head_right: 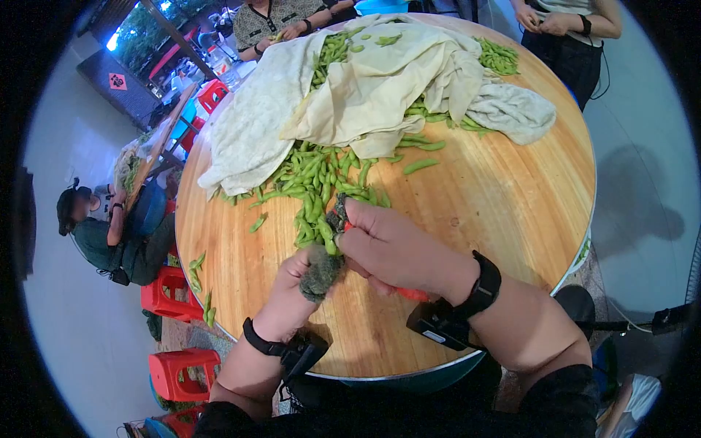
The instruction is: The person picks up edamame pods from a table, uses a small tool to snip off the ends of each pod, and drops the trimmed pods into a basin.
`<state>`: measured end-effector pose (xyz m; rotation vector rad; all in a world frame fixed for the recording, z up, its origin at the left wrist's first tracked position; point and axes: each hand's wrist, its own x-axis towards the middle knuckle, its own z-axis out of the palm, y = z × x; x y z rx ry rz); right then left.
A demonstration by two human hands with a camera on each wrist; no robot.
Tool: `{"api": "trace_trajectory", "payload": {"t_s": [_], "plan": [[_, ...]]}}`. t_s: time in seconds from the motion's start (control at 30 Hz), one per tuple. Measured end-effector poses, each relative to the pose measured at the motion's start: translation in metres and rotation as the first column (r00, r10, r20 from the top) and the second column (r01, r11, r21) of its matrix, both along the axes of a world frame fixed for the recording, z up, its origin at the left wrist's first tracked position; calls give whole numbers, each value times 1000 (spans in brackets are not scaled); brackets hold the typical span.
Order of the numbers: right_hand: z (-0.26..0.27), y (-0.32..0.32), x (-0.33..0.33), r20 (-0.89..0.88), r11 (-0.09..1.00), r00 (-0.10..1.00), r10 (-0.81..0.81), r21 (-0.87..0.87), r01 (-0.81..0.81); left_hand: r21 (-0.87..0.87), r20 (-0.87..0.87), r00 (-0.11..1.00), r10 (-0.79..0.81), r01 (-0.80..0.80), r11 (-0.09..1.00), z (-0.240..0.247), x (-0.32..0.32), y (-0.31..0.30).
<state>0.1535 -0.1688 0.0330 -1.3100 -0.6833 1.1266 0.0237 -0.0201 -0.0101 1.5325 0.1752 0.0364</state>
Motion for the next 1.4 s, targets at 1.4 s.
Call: {"api": "trace_trajectory", "payload": {"t_s": [1.4], "plan": [[-1,-2,6,230,973,951,209,-142,-180,-172,-108,994,-6,-13,985,4,4,-1]]}}
